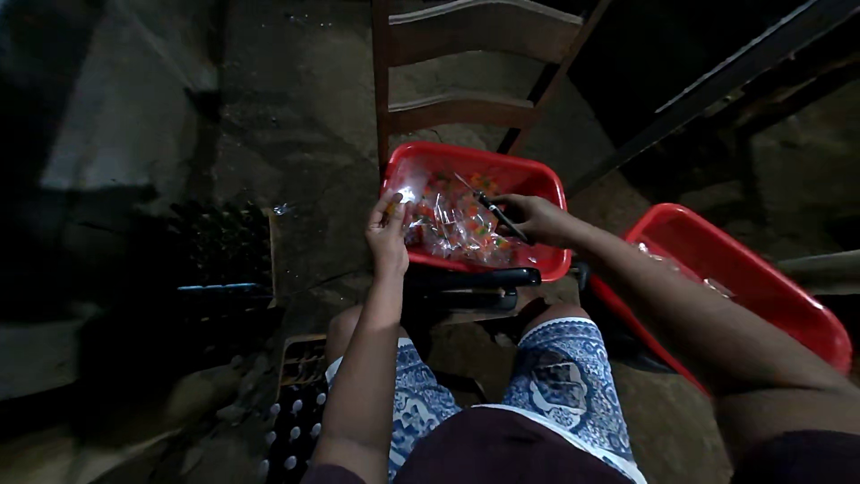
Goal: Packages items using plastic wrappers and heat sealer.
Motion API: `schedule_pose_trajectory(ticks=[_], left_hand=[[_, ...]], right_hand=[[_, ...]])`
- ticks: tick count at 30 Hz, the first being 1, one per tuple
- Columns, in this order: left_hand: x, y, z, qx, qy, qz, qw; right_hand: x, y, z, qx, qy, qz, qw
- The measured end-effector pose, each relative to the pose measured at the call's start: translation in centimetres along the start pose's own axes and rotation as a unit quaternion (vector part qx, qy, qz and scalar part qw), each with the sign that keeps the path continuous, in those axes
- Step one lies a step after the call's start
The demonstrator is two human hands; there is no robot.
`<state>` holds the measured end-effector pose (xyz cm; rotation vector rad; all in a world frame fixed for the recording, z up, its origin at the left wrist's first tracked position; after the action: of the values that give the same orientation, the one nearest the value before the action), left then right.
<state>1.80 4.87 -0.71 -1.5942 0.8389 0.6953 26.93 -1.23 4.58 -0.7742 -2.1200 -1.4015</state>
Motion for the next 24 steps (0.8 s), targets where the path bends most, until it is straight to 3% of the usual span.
schedule_pose_trajectory(ticks=[5,9,13,16,19,24], left_hand=[[0.2,-0.4,-0.6,-0.013,0.027,0.016,0.999],[0.7,-0.6,-1.6,-0.013,0.028,0.004,1.0],[-0.1,-1.8,-4.1,-0.014,0.015,-0.014,1.0],[-1.3,-3.8,-6.9,-0.003,-0.009,-0.024,1.0],[-1.7,-6.6,-10.6,0.032,-0.01,-0.047,0.998],[-2.2,-8.9,-17.6,0.068,0.023,-0.075,0.995]], right_hand=[[-5.5,-5.0,4.9,0.009,0.089,-0.177,0.98],[-9.1,-8.5,8.0,0.036,0.086,-0.217,0.972],[-6.5,-5.6,6.6,-0.015,0.092,-0.206,0.974],[1.0,-0.8,-0.4,-0.148,0.131,-0.074,0.977],[6.6,-1.1,-8.4,-0.209,0.141,0.181,0.951],[7.9,-4.2,-13.9,-0.249,0.134,0.394,0.874]])
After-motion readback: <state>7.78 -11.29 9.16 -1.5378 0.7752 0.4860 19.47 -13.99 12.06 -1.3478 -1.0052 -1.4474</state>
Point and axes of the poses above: each hand's wrist, its own z-axis towards the middle knuckle, its own y-axis out of the back of the hand, x = y × z, the point moved 8 cm from there along z, towards the middle knuckle, and after that the axes turned 3 degrees about y, right-handed, at the moved point
